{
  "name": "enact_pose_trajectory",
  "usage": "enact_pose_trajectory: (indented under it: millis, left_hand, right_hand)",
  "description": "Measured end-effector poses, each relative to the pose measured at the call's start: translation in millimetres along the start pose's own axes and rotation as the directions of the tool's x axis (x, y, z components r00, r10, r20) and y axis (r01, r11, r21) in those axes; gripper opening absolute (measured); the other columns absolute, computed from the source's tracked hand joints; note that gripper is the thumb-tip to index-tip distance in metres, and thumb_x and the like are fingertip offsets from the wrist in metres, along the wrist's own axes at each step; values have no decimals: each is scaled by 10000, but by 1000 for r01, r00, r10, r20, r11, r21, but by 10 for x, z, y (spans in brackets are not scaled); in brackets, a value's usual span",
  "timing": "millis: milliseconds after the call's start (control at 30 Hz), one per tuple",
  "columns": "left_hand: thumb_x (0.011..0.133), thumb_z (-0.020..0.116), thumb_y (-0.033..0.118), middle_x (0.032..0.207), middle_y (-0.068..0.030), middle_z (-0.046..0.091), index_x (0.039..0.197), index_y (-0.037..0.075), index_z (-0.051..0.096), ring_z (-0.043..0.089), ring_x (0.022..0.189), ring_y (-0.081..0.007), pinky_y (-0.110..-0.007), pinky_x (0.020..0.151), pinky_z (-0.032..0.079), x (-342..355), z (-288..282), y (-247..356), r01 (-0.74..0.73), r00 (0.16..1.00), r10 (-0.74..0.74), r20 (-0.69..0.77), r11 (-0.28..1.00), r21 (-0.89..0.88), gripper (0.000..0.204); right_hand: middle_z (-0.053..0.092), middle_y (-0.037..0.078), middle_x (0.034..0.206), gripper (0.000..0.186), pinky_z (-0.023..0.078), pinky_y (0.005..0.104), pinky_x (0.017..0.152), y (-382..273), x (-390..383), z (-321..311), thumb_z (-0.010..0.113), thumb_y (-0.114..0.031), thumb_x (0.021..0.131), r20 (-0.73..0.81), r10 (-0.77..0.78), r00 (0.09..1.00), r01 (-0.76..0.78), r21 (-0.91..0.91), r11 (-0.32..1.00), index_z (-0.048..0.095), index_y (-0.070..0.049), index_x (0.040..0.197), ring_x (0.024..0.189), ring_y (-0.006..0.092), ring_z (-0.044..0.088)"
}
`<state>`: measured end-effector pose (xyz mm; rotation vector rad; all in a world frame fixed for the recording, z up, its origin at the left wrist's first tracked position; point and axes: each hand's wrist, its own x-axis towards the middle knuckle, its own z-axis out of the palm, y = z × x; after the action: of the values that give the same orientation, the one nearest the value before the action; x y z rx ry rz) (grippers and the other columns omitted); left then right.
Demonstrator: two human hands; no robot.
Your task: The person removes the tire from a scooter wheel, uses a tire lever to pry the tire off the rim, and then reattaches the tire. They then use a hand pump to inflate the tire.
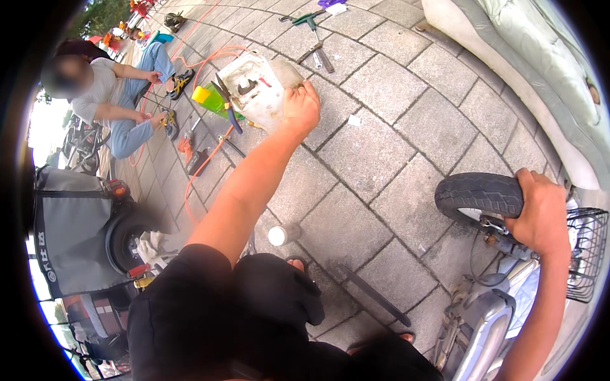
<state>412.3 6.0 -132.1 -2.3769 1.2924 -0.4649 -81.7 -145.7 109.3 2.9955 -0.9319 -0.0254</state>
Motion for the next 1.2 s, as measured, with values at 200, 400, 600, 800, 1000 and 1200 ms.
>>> enact_pose_trajectory:
  millis: [200,400,600,800,1000,1200]
  left_hand:
    - [899,605,88,947,-76,731,1287,24,647,697,964,-221,-403,1044,435,-656,60,-87,-250,929,97,-356,875,-414,395]
    - [886,727,73,962,-70,716,1349,89,612,690,969,-272,-480,1135,432,-1709,-76,-602,-376,918,234,-321,771,-514,477]
    - [849,680,-38,1321,-162,668,1311,25,647,552,1428,-382,-524,1227,419,-2253,-95,-757,-295,954,185,-237,728,-619,467]
    - [789,669,-40,1292,-152,708,1314,25,667,610,1357,-354,-489,1149,463,-2234,-156,-692,-253,966,158,-204,740,-624,529]
    - [846,632,-64,1192,-156,753,1331,70,669,729,1164,-318,-447,1016,546,-2096,-230,-698,-69,997,74,-29,628,-775,504]
    - [1021,502,-74,1237,-149,755,1357,7,632,770,1063,-216,-334,939,596,-1902,-183,-728,-17,949,-305,-83,215,-976,370]
  right_hand:
    - [672,245,882,477,524,535,792,-30,-7,-52,855,-92,593,-9,-17,1000,17,0,1000,626,8,1000,861,479,670]
    - [684,234,925,538,521,535,811,-3,-20,4,851,-59,588,3,-12,1000,12,-14,1000,627,9,1072,910,486,671]
    - [699,263,1029,614,528,532,846,57,-25,50,846,-11,617,35,-1,999,1,-3,1000,619,5,1188,967,513,671]
    - [706,268,1065,632,541,525,861,77,-19,57,852,-8,634,58,14,998,-12,-36,999,620,-2,1222,990,515,682]
    - [700,275,1051,624,541,514,867,35,1,38,850,-5,641,74,18,997,-16,-26,1000,616,3,1219,990,514,680]
    - [696,278,1048,594,533,514,865,56,3,34,836,3,656,88,24,996,-25,14,1000,616,17,1208,993,519,670]
